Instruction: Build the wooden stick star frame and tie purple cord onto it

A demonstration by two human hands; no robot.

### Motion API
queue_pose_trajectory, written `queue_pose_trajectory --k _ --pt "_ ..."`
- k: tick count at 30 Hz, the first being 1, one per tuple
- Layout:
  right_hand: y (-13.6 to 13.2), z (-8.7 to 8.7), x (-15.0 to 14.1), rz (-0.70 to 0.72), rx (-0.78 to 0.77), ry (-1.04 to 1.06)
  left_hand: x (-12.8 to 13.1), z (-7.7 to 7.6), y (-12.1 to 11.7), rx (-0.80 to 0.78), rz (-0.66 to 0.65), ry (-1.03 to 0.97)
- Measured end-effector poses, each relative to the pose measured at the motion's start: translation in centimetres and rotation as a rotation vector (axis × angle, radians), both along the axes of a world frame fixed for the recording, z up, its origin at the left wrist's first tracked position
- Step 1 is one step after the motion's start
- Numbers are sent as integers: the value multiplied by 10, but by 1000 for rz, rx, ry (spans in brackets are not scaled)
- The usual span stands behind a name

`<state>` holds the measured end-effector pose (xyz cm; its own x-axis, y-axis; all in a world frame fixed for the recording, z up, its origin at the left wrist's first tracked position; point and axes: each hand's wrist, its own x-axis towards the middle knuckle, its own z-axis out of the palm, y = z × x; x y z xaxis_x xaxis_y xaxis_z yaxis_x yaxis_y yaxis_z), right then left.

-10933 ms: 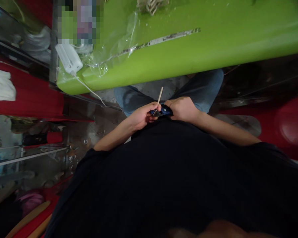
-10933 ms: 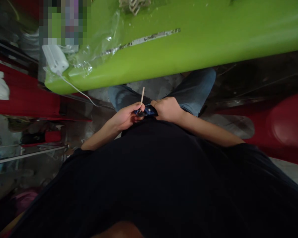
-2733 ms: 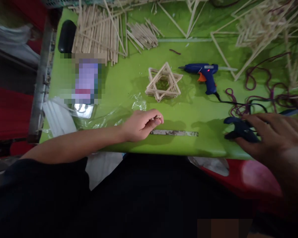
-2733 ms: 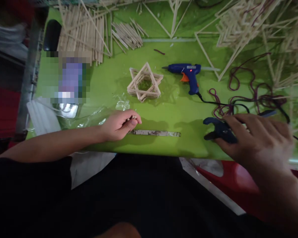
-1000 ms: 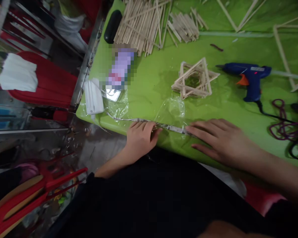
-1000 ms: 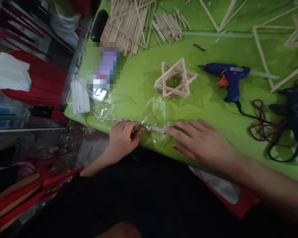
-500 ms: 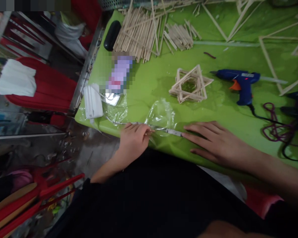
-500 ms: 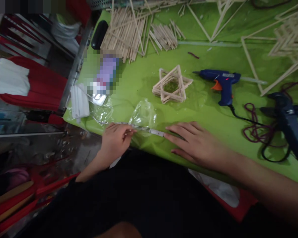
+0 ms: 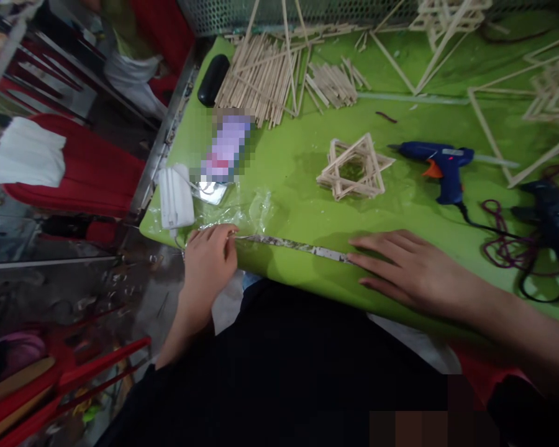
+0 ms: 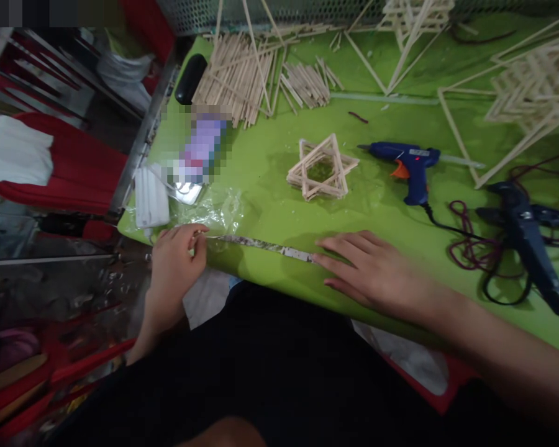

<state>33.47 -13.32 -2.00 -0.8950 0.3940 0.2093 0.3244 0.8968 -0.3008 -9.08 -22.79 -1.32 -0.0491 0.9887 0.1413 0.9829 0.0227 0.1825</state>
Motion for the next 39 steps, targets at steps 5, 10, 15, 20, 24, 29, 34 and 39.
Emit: queue_pose_trajectory --k 5,10,15,20,24,29,34,39 --pt "1 1 1 -11 -28 -7 12 -10 14 -137 21 -58" --pt "1 7 5 -7 -16 23 0 5 20 -375 -111 -40" --pt "2 17 9 -20 24 79 17 70 33 -433 -424 137" --pt "7 18 13 4 77 132 114 118 71 -383 -852 -7" --pt "10 17 21 -116 155 196 180 92 104 -379 -1008 -256" --pt "3 21 29 -334 112 189 187 25 127 -397 -959 -358" --pt "-2 19 15 -382 36 238 174 -2 130 -554 -937 -474" --pt "-6 21 -2 -627 -132 223 164 -3 134 -640 -921 -563"
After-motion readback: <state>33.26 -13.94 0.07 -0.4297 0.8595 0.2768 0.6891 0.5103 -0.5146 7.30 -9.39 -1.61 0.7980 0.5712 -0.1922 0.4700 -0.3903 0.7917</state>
